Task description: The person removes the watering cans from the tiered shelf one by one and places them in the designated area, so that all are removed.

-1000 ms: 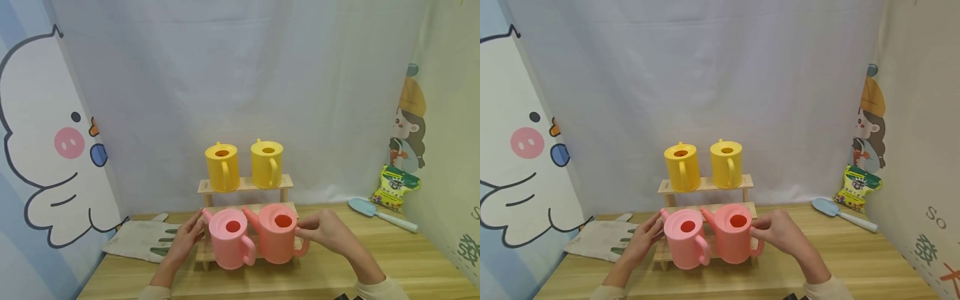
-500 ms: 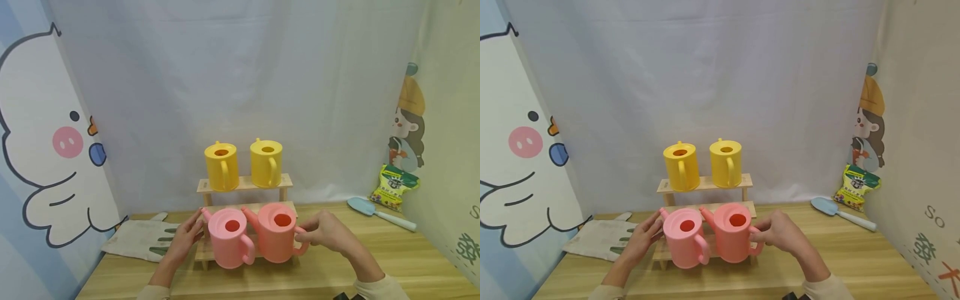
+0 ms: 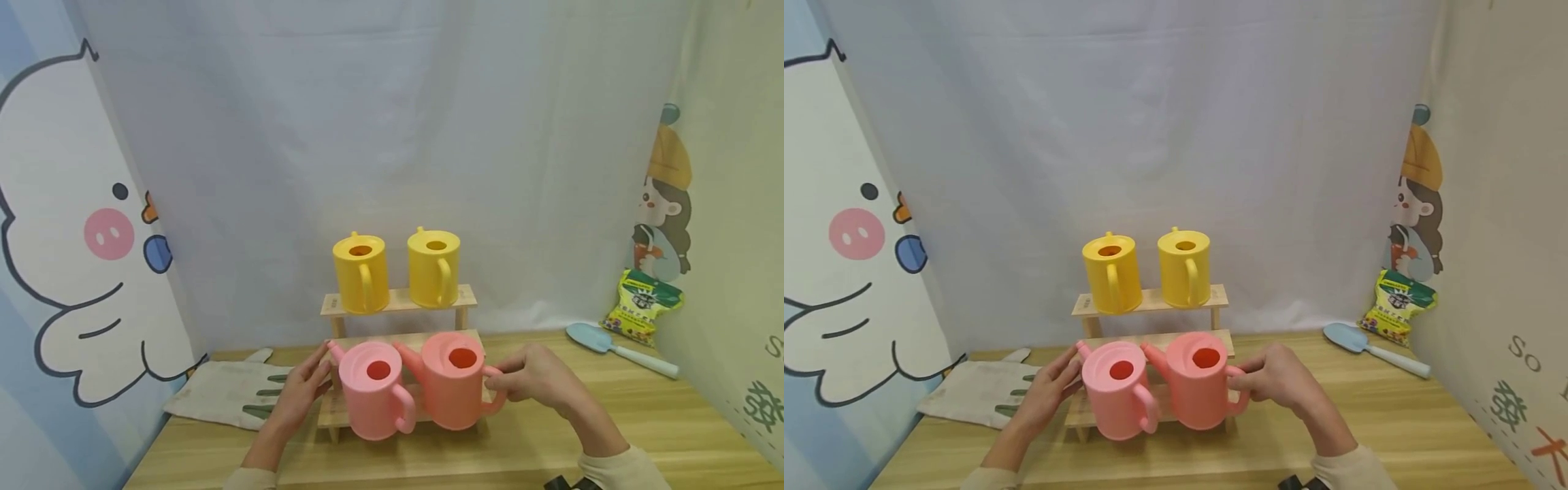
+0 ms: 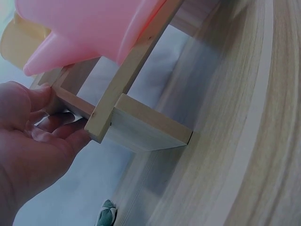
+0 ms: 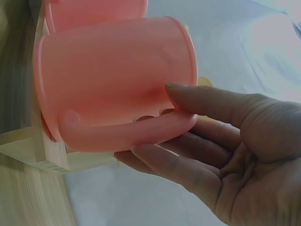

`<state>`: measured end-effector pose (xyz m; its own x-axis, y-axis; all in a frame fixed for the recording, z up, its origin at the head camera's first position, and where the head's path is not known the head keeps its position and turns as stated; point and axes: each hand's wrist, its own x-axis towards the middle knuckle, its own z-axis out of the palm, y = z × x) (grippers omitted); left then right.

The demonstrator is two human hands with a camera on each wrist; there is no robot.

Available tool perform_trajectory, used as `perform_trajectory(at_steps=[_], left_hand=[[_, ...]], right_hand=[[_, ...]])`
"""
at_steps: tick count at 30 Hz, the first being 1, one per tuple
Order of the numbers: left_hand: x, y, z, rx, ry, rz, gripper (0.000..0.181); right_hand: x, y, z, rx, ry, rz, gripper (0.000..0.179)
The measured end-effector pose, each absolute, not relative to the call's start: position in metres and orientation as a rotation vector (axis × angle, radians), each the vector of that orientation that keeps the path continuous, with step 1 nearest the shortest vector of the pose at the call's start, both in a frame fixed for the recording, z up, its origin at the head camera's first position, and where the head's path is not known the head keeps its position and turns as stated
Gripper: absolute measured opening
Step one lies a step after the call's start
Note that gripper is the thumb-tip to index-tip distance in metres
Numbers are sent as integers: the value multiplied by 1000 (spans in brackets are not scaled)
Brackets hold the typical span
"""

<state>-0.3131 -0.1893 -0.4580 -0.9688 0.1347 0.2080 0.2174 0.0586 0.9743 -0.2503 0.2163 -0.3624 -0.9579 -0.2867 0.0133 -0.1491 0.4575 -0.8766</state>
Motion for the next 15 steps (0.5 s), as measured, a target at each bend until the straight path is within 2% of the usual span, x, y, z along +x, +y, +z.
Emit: perform_trajectory(at_steps=[15], left_hand=[[-312, -189, -458, -367, -2240, -2076, 54]], right_hand=[[-248, 243, -349, -408, 2529, -1653, 40]])
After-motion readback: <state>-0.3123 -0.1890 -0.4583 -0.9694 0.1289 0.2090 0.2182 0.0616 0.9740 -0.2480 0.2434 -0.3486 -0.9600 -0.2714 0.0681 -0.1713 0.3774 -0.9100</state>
